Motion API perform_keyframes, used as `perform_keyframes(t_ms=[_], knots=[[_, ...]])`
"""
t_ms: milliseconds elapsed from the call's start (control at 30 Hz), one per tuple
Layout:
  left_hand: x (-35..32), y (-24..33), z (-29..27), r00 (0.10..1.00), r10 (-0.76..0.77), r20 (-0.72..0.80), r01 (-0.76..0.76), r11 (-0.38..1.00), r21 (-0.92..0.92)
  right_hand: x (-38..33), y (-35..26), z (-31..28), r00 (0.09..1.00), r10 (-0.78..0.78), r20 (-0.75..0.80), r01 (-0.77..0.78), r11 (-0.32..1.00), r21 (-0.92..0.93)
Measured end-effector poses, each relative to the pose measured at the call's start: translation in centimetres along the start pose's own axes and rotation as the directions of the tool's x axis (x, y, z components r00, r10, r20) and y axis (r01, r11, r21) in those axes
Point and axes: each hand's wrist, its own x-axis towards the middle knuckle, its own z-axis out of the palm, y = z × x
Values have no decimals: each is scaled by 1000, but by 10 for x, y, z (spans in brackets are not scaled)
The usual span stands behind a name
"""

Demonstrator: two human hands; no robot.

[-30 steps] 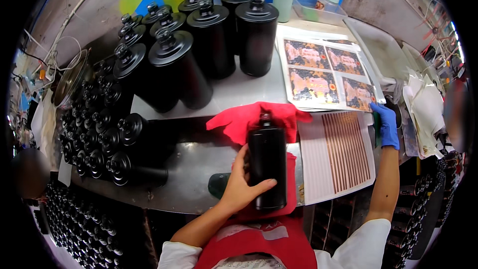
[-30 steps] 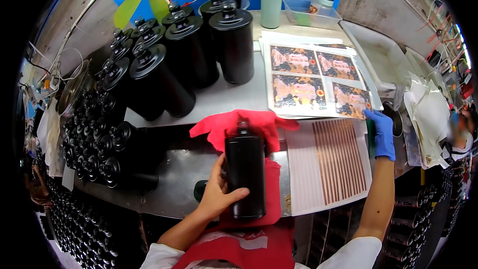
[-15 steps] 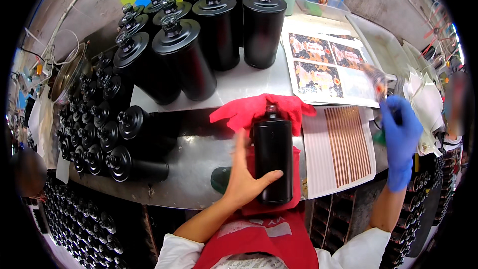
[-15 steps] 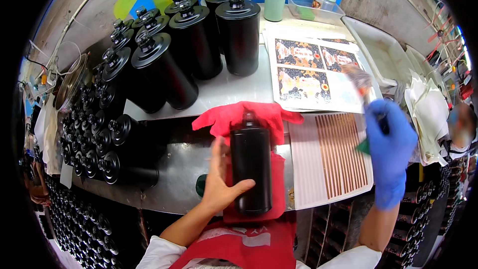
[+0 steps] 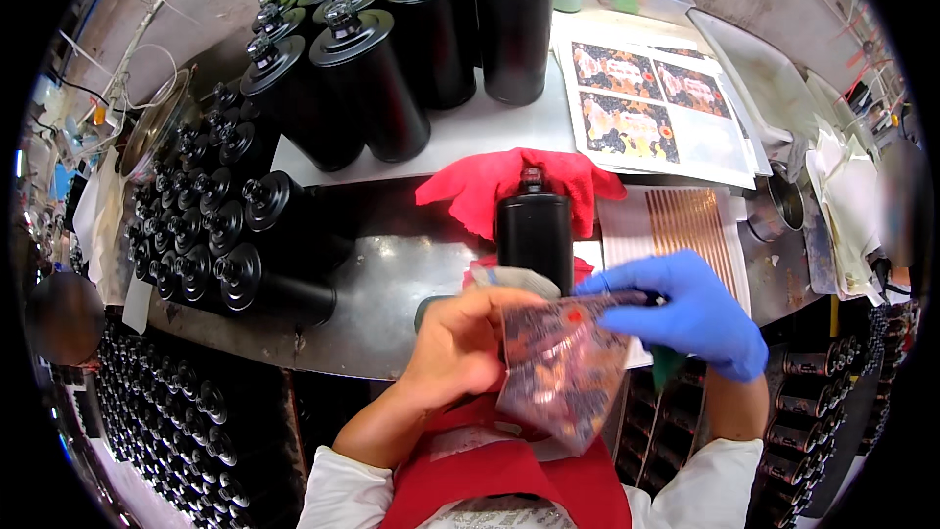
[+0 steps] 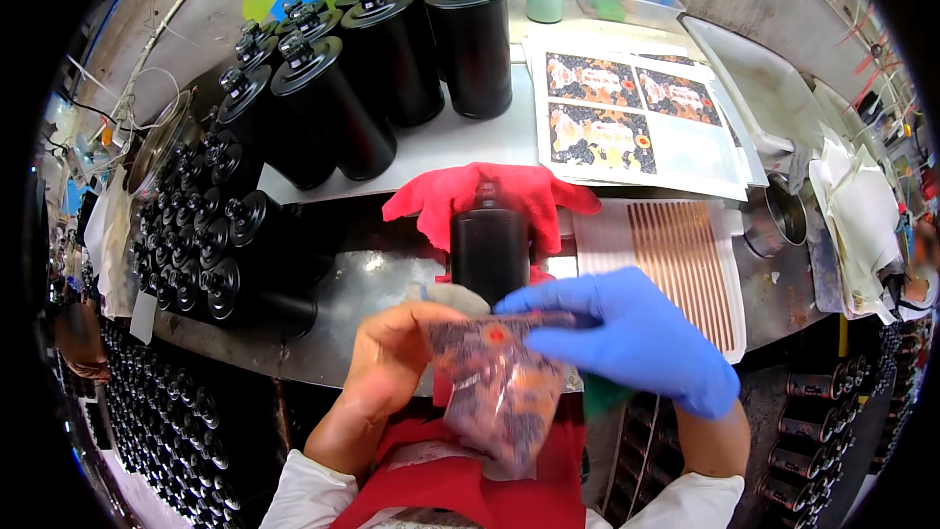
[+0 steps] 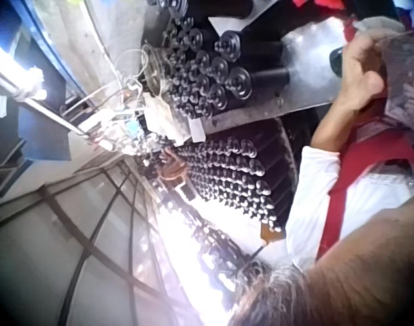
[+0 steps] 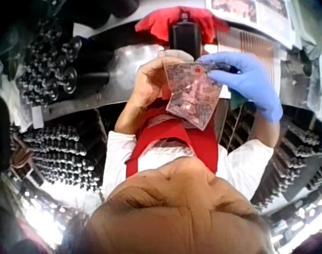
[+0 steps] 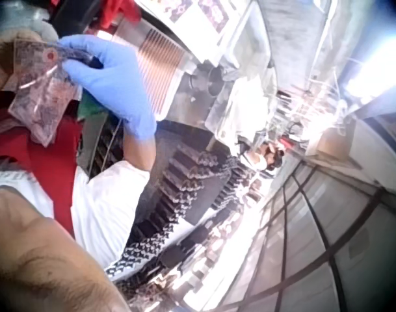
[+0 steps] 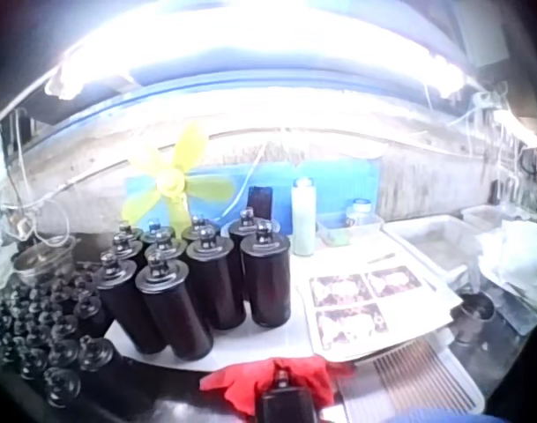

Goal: The person applies printed labels and copper-colored bands to black cylindrical containers. They wipe the surface with a green sponge, align and smooth the label, then wrap and press a band around the top and bottom edges. The finished containers are placed on a nearby tray.

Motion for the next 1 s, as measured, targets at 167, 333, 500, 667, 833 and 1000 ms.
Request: perform_keyframes(t_ms=[167,333,500,667,833,1000], knots=[[28,-29,-20,913,191,-361,-62,938,340,49,44,-5,983,75,-166,-39,976,215],[45,-35,-32,851,270,-451,-78,913,401,75,67,-3,973,91,-212,0,920,392],[57,-34,-40,822,306,-480,-56,882,467,86,74,-1,965,131,-229,-11,886,464],[67,-31,-43,817,320,-479,-40,861,507,91,74,-1,953,147,-266,1,874,486],[72,-33,-50,813,326,-483,-40,858,512,95,78,1,947,162,-277,-1,865,501],[72,-36,-52,803,347,-485,-80,868,489,95,79,7,932,171,-320,14,864,503]])
